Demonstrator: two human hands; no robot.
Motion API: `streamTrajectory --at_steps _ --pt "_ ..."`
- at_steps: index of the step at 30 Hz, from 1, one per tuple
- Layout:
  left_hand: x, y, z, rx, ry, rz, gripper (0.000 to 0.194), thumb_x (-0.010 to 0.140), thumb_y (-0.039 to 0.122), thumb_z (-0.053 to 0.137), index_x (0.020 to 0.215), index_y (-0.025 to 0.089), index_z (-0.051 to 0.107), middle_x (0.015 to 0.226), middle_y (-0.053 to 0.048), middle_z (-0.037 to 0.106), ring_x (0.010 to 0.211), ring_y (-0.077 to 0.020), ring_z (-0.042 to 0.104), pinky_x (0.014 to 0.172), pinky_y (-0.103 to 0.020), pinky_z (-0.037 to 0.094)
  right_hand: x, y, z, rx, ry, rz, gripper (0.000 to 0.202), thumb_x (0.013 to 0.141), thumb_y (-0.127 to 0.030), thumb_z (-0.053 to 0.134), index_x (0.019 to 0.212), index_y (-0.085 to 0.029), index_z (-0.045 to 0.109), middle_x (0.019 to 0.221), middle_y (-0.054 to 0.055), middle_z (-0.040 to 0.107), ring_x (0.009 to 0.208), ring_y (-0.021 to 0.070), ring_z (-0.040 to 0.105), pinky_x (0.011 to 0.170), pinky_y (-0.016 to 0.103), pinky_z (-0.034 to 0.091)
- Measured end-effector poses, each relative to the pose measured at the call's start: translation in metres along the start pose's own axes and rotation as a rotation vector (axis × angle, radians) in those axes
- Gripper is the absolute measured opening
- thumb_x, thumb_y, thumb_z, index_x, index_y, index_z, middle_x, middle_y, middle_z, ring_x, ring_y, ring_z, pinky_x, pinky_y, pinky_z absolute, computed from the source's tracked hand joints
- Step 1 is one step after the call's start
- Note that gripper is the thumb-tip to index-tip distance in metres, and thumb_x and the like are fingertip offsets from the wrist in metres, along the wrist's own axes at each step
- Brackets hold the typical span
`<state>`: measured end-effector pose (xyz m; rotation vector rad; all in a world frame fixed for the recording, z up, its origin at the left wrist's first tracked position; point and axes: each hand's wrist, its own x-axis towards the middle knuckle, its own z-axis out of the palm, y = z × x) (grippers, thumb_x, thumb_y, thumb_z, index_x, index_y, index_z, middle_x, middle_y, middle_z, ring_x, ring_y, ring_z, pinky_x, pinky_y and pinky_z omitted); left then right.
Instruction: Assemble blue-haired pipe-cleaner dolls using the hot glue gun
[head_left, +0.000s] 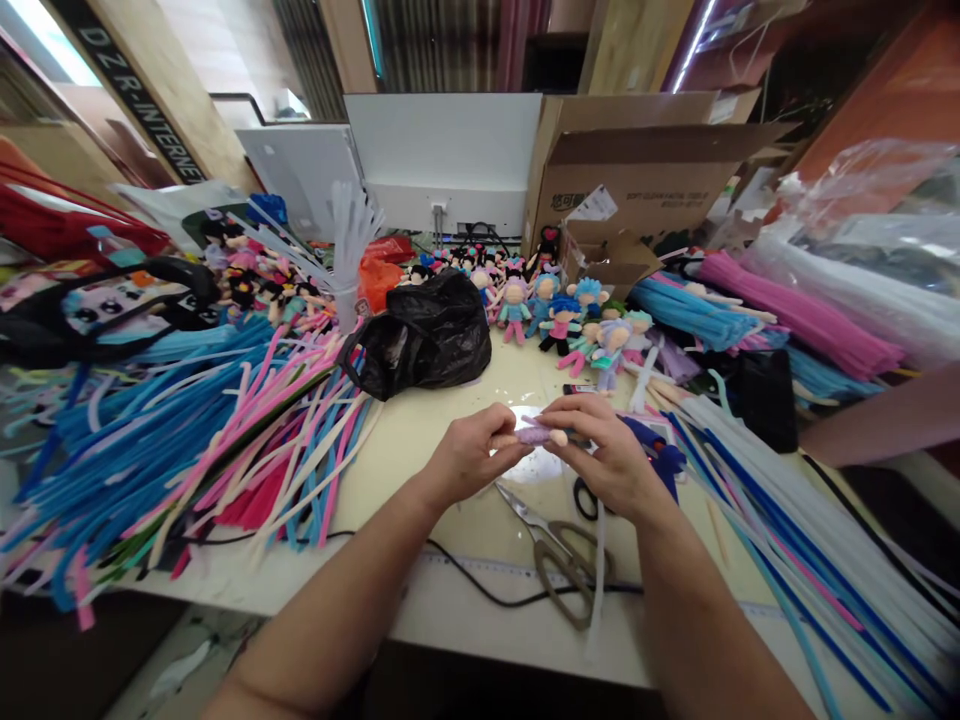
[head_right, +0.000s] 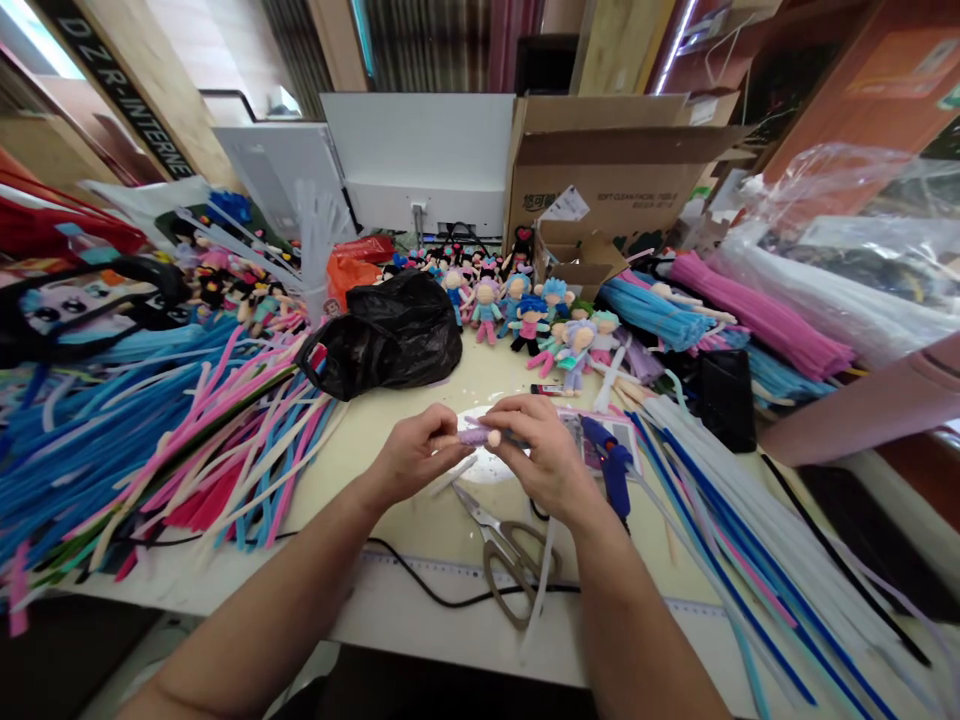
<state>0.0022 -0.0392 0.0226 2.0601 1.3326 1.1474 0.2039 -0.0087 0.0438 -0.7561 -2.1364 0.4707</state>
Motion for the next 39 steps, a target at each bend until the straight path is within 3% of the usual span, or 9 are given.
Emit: streamTrajectory --at_steps 39 --pt "-0.001 0.001 -0.001 -0.002 -0.012 0.022 0.026 0.082 0.042 0.06 0.079 0.019 0.048 0.064 0.006 0.05 0.056 -0.0074 0.042 0.054 -0.019 0.034 0.002 -0.012 -0.004 -0.081 -0.026 -0.071 0.018 0.091 -0.02 0.053 0.101 -0.024 0.068 0.098 0.007 0.065 0.095 0.0214 0.055 0.085 0.041 0.043"
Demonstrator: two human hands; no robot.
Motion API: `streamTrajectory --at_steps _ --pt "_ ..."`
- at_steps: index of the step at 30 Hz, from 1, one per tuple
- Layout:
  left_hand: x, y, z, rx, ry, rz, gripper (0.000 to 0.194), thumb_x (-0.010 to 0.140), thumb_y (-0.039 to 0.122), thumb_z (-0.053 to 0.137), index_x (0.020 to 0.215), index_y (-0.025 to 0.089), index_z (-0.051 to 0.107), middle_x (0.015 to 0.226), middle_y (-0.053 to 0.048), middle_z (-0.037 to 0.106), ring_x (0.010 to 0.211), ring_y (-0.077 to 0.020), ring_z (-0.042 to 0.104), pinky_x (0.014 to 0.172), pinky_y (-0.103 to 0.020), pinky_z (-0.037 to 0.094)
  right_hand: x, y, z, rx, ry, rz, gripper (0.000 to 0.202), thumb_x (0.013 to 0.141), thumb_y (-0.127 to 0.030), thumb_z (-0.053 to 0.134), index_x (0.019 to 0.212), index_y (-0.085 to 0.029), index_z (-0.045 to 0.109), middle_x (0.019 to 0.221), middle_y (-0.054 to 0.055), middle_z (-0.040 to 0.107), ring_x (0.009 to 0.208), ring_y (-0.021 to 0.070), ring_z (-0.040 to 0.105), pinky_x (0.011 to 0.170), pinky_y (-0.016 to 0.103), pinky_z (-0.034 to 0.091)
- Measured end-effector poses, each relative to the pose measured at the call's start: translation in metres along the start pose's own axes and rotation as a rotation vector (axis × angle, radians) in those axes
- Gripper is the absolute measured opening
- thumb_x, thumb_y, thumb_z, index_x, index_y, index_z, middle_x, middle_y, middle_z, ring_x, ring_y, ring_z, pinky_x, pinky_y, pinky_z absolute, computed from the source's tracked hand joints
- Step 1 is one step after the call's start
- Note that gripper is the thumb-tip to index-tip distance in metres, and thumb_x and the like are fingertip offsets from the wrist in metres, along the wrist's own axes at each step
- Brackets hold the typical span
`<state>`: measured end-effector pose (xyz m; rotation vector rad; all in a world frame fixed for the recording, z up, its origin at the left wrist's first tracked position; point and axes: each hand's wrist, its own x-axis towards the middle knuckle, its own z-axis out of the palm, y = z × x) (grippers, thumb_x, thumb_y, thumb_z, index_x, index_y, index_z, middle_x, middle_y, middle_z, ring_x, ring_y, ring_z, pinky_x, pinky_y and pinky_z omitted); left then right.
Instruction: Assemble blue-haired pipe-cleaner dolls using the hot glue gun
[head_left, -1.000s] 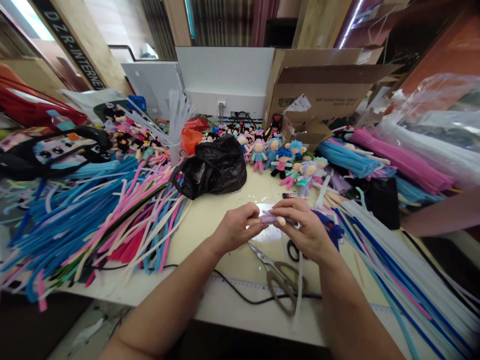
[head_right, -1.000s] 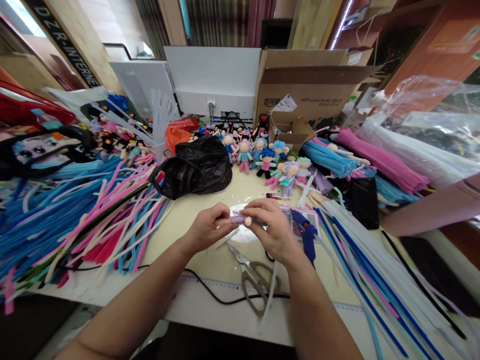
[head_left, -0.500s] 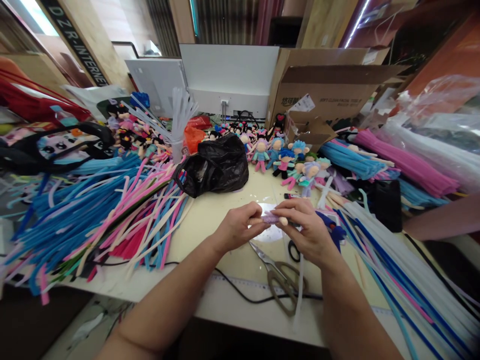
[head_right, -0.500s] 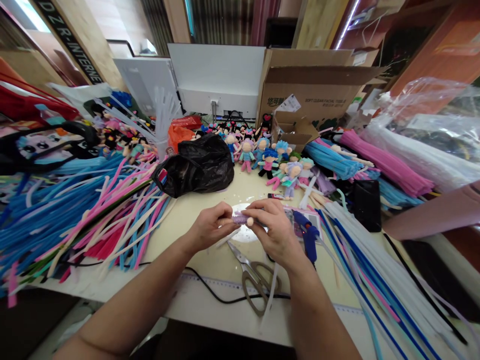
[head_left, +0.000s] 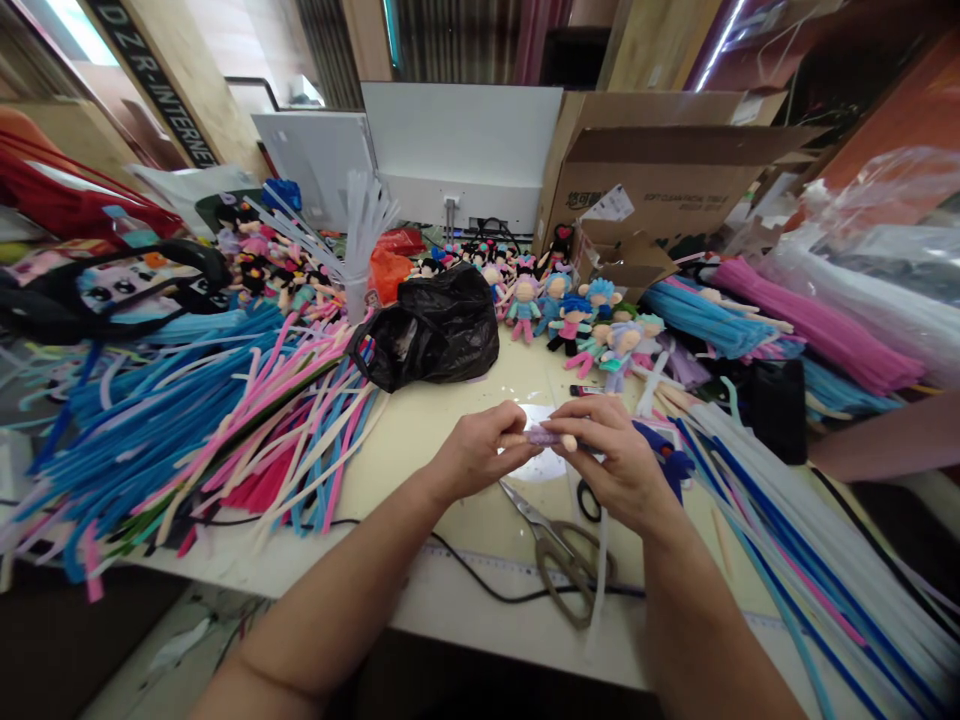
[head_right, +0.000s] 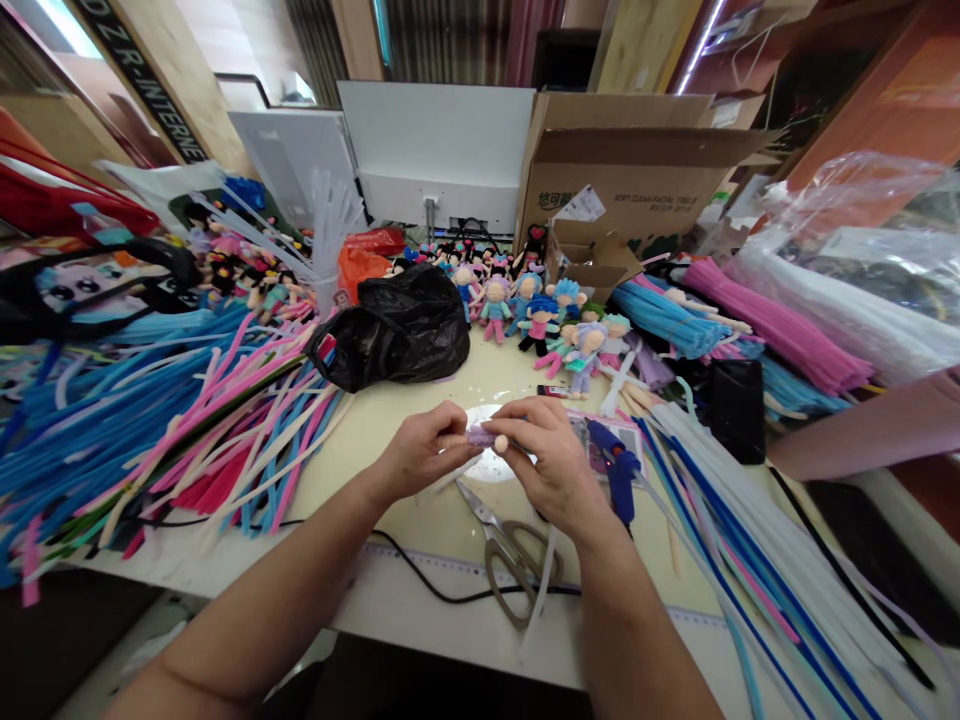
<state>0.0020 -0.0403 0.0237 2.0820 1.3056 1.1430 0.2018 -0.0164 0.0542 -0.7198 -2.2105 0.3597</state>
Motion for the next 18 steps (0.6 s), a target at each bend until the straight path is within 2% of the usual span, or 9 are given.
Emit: streamTrajectory --at_steps 18 --pt "-0.0008 -0.0019 0.0021 0.012 -0.005 -0.026 0.025 0.081 0.042 0.06 0.079 0.02 0.048 0.065 0.006 0.051 0.057 -0.0075 0.043 0.054 -0.02 0.034 -0.0001 0.0004 0.0025 -0.048 0.002 -0.011 0.019 0.088 -0.018 0.055 0.099 -0.025 0.069 0.096 0.007 0.066 0.094 0.0227 0.056 0.084 0.043 0.045"
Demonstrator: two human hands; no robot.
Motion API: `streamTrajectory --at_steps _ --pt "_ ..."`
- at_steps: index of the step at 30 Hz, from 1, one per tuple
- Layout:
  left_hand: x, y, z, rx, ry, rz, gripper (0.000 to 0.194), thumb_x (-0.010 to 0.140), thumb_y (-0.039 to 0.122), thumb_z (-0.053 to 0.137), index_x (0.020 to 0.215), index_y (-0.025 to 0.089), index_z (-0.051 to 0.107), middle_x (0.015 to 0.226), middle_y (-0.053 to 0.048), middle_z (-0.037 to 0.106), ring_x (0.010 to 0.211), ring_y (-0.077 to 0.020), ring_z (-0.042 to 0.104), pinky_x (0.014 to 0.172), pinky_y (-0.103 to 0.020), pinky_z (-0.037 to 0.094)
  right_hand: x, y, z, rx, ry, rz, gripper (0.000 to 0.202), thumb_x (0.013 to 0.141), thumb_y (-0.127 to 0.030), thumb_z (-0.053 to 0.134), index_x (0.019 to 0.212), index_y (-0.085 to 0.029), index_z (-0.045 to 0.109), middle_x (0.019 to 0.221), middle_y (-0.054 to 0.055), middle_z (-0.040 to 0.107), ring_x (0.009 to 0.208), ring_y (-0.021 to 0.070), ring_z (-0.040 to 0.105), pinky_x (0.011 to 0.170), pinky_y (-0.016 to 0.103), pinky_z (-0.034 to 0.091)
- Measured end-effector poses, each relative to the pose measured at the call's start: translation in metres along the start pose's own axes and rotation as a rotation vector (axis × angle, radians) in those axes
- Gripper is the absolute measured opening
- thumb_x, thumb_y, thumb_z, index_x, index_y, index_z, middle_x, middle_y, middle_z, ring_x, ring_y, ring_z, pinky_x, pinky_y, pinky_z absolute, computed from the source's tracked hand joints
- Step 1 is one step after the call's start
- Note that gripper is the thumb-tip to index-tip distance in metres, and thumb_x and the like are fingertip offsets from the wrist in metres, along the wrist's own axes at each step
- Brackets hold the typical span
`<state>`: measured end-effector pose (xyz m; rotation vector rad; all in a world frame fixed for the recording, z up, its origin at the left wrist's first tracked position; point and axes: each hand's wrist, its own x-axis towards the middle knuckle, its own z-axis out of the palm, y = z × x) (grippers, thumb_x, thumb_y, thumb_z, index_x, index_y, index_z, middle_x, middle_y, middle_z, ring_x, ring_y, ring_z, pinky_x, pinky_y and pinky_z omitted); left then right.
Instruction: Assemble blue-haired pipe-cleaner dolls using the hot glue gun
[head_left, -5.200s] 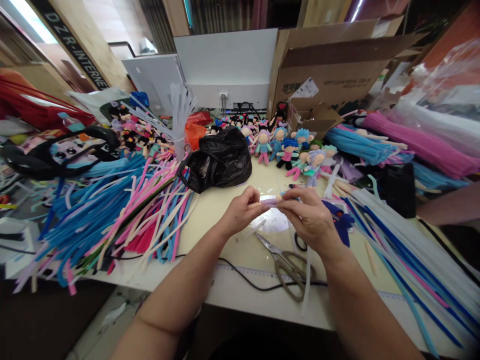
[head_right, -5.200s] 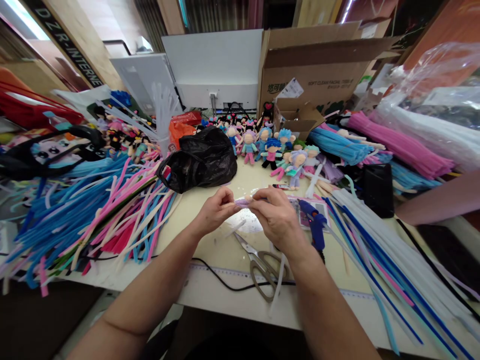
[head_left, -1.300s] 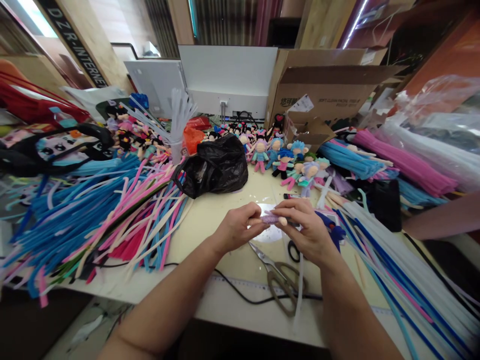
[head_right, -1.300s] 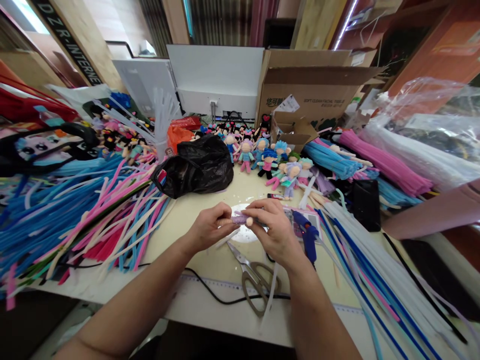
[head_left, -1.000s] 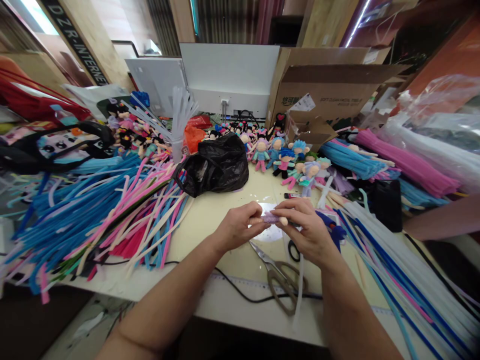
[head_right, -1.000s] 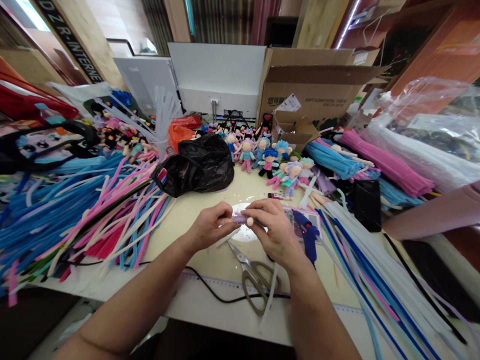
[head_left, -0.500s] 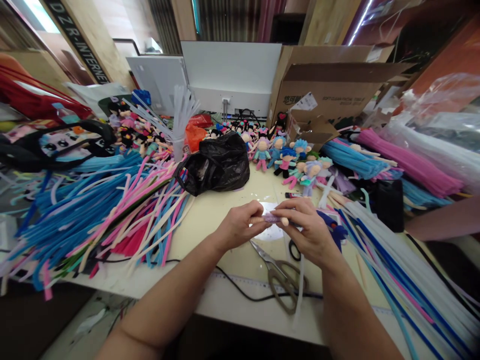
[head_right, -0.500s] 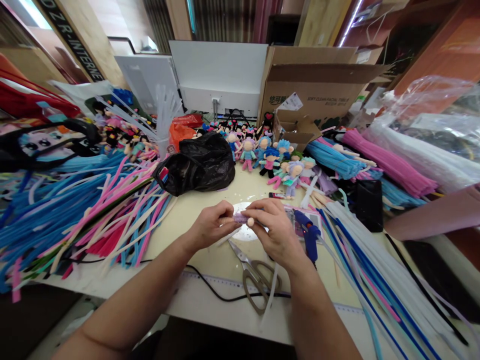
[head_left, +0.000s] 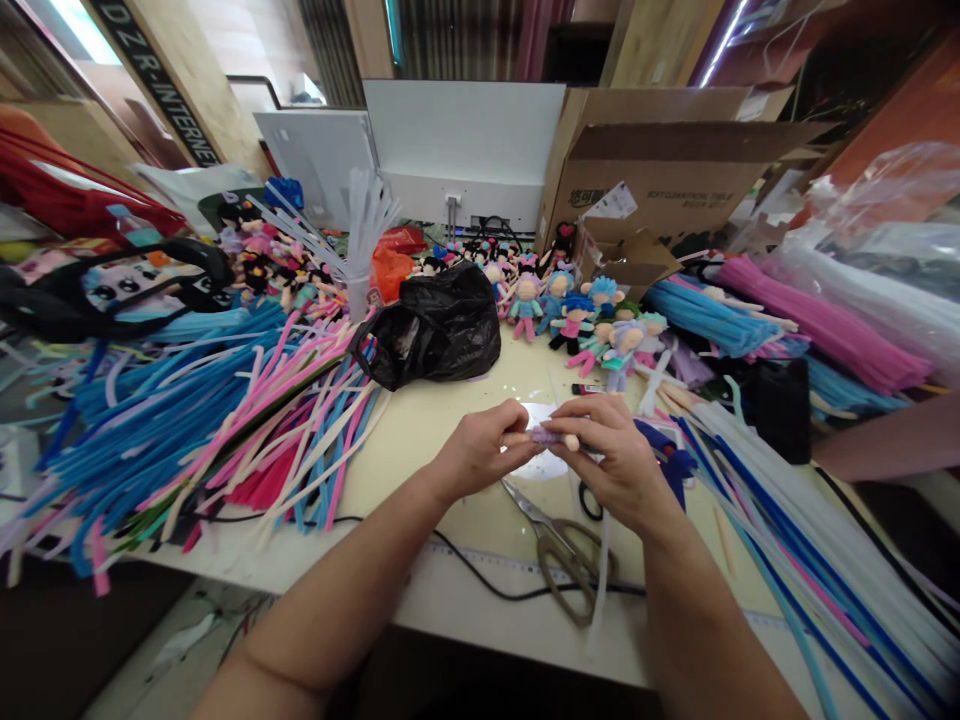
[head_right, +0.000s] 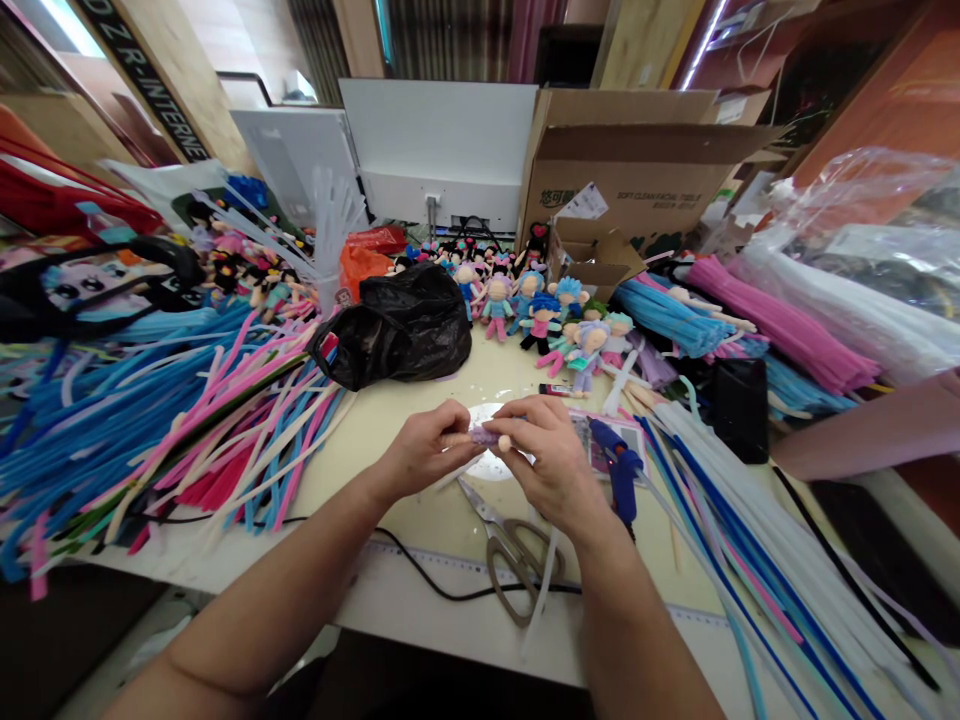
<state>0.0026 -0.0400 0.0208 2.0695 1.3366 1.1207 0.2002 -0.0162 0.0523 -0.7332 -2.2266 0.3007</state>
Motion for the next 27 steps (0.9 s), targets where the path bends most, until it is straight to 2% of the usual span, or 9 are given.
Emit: streamTrajectory --at_steps 9,16,21,27 --pt "0.0003 0.0013 0.0003 0.027 -0.016 -0.035 0.027 0.081 0.044 0.06 0.08 0.02 0.047 0.066 0.006 0.052 0.057 -0.0076 0.044 0.055 -0.02 0.034 -0.0015 0.0021 0.0028 -0.038 -0.007 -0.027 0.019 0.085 -0.013 0.058 0.099 -0.021 0.067 0.097 0.007 0.065 0.094 0.0226 0.054 0.084 0.041 0.044" --pt "-0.0007 0.0011 0.003 0.018 -0.001 -0.054 0.03 0.081 0.048 0.059 0.089 0.021 0.048 0.071 0.006 0.054 0.057 -0.008 0.046 0.055 -0.02 0.036 -0.0017 0.0025 0.0035 -0.042 -0.013 -0.015 0.019 0.086 -0.015 0.056 0.097 -0.024 0.068 0.097 0.007 0.065 0.094 0.0231 0.055 0.085 0.043 0.044" --pt "-0.0003 0.0 0.0044 0.034 0.04 0.076 0.024 0.085 0.041 0.057 0.097 0.021 0.053 0.086 -0.001 0.06 0.073 -0.0112 0.055 0.065 -0.023 0.043 -0.0004 0.0009 0.0033 -0.038 0.007 -0.014 0.021 0.086 -0.014 0.055 0.097 -0.024 0.07 0.095 0.007 0.066 0.093 0.023 0.055 0.083 0.043 0.045" --pt "0.0011 0.001 0.0039 0.06 0.047 0.136 0.02 0.087 0.038 0.057 0.098 0.021 0.057 0.087 -0.002 0.061 0.08 -0.0132 0.056 0.071 -0.025 0.045 0.0007 0.0005 0.0028 -0.042 0.026 -0.001 0.022 0.086 -0.015 0.055 0.096 -0.025 0.071 0.093 0.006 0.067 0.092 0.0229 0.056 0.083 0.043 0.047"
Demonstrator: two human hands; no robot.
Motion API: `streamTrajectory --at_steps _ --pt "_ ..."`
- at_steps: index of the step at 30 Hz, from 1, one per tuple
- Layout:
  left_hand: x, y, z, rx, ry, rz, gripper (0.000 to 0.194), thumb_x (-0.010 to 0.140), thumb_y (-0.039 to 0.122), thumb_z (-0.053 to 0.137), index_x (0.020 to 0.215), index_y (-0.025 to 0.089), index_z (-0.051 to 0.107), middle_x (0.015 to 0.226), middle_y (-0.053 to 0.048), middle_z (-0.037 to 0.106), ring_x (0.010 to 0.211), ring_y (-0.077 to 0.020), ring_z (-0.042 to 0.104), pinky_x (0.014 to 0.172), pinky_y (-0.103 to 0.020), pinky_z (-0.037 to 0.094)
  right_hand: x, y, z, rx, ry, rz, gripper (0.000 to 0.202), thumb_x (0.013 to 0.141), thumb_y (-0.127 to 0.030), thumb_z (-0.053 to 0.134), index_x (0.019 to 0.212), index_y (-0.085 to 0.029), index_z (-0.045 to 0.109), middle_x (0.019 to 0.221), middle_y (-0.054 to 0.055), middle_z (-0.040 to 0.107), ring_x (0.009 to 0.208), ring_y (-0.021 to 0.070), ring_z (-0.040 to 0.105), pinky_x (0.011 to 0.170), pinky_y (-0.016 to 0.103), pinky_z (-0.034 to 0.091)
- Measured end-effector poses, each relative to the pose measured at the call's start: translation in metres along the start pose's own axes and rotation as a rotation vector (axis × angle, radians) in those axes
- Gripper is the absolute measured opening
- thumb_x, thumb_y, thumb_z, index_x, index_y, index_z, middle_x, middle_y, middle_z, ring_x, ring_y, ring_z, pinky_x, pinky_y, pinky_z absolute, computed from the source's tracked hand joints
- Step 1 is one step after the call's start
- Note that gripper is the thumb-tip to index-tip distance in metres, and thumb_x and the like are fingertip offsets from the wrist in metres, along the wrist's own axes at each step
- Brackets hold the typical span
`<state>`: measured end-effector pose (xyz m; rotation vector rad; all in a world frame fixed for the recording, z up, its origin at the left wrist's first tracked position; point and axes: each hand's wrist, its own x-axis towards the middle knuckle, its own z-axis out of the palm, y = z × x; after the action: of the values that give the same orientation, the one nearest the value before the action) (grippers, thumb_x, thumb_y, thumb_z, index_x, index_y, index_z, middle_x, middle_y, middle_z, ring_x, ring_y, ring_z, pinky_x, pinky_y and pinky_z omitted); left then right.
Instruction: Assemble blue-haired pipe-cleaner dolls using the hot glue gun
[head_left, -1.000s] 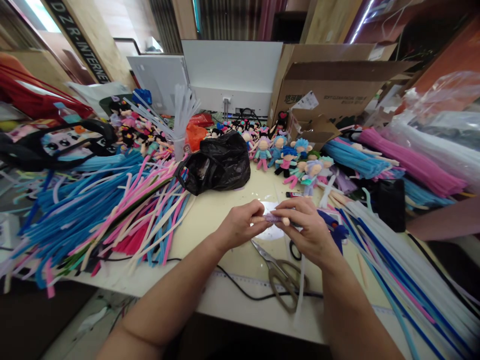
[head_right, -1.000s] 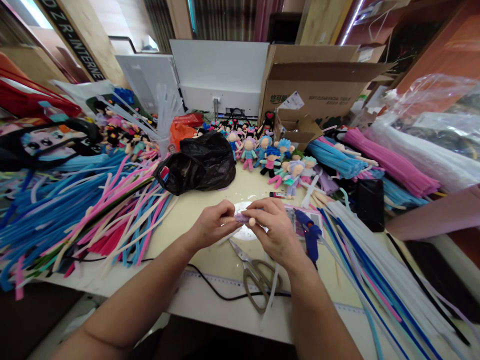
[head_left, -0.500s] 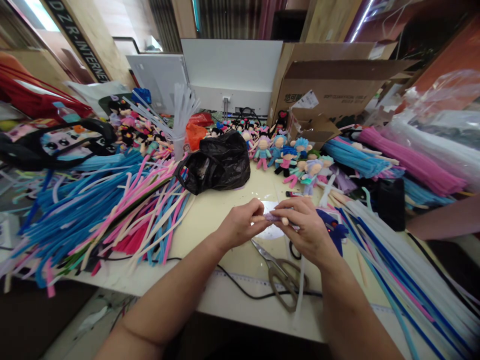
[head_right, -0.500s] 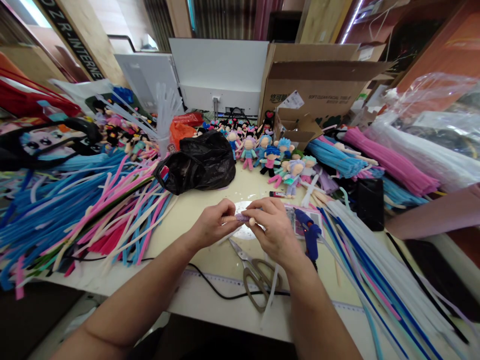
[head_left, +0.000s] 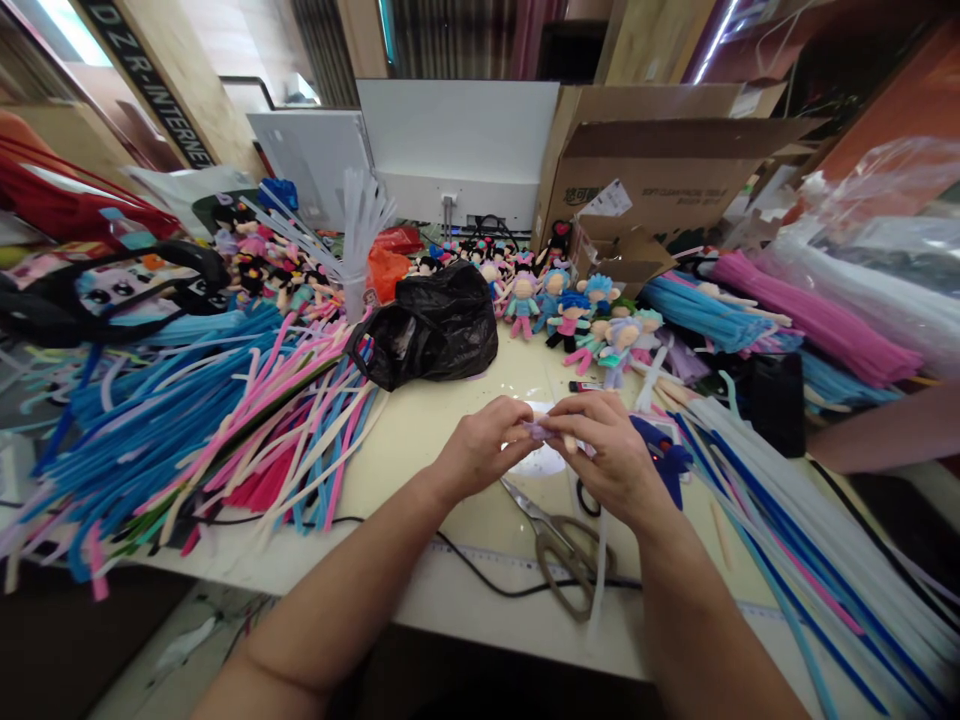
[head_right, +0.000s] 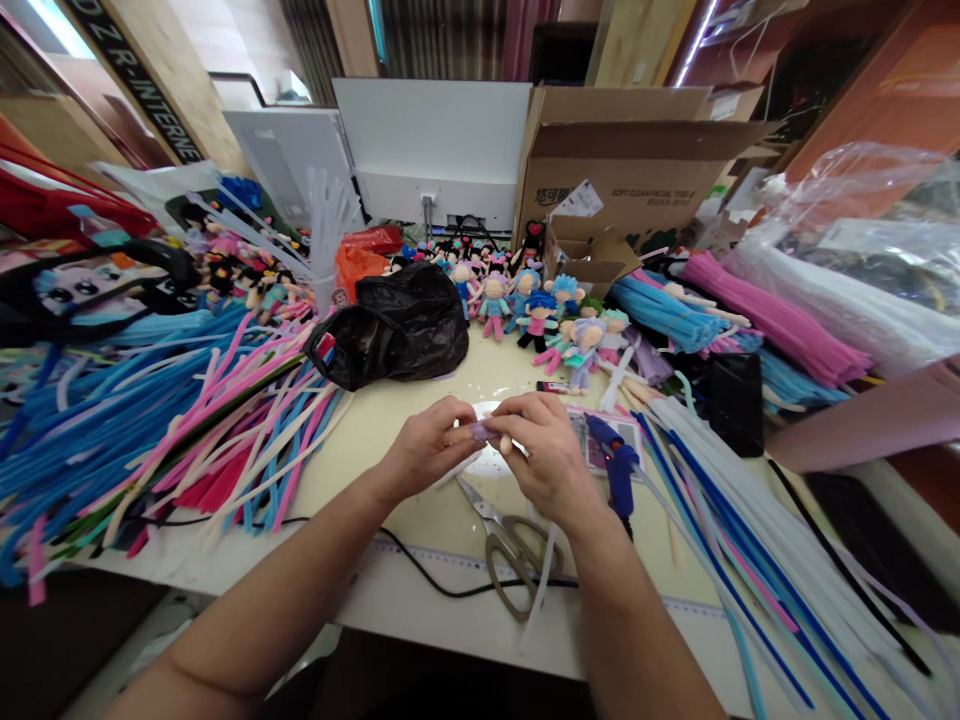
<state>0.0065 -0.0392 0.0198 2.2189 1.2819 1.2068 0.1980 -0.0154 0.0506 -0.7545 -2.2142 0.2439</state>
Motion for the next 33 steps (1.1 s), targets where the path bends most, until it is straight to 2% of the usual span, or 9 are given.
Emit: streamTrajectory --at_steps 4,10,14,22,30,33 --pt "0.002 0.001 -0.001 0.014 0.018 0.035 0.018 0.087 0.036 0.057 0.094 0.02 0.057 0.087 -0.003 0.058 0.082 -0.0137 0.055 0.072 -0.025 0.045 -0.001 0.003 0.002 -0.021 0.016 -0.014 0.02 0.085 -0.014 0.056 0.096 -0.024 0.07 0.094 0.006 0.067 0.091 0.0225 0.056 0.083 0.043 0.046" --pt "0.003 -0.002 0.003 -0.006 0.043 -0.004 0.018 0.086 0.036 0.058 0.086 0.019 0.057 0.082 -0.002 0.058 0.076 -0.0128 0.055 0.068 -0.024 0.044 0.0 0.006 0.005 -0.036 -0.004 -0.01 0.014 0.086 -0.018 0.058 0.094 -0.024 0.069 0.094 0.007 0.067 0.091 0.0226 0.057 0.082 0.043 0.046" --pt "0.002 -0.006 0.006 -0.017 0.051 -0.011 0.018 0.085 0.035 0.06 0.093 0.019 0.057 0.084 -0.002 0.061 0.076 -0.013 0.056 0.067 -0.025 0.044 0.0 0.005 0.005 -0.043 -0.012 -0.002 0.012 0.086 -0.022 0.06 0.094 -0.024 0.068 0.094 0.007 0.067 0.09 0.0222 0.058 0.082 0.042 0.046" --pt "0.001 -0.006 0.007 -0.049 0.043 0.024 0.018 0.085 0.026 0.059 0.103 0.021 0.058 0.085 -0.002 0.059 0.079 -0.0128 0.056 0.071 -0.025 0.045 0.0 0.006 0.008 -0.073 0.011 -0.029 0.009 0.082 -0.017 0.063 0.09 -0.021 0.066 0.092 0.007 0.067 0.09 0.0217 0.059 0.082 0.04 0.047" --pt "0.003 -0.002 0.005 -0.048 0.065 0.045 0.008 0.085 0.026 0.059 0.088 0.019 0.058 0.082 -0.003 0.059 0.079 -0.0129 0.056 0.07 -0.024 0.044 0.0 0.009 0.011 -0.075 0.006 -0.01 0.01 0.082 -0.017 0.063 0.09 -0.022 0.066 0.093 0.007 0.066 0.09 0.0221 0.059 0.081 0.041 0.046" --pt "0.004 -0.002 0.004 -0.052 0.075 0.039 0.007 0.085 0.025 0.06 0.085 0.019 0.058 0.08 -0.002 0.059 0.077 -0.0122 0.055 0.069 -0.024 0.043 -0.001 0.009 0.01 -0.063 0.003 0.002 0.016 0.082 -0.017 0.063 0.098 -0.021 0.066 0.097 0.008 0.066 0.093 0.0227 0.059 0.084 0.041 0.046"
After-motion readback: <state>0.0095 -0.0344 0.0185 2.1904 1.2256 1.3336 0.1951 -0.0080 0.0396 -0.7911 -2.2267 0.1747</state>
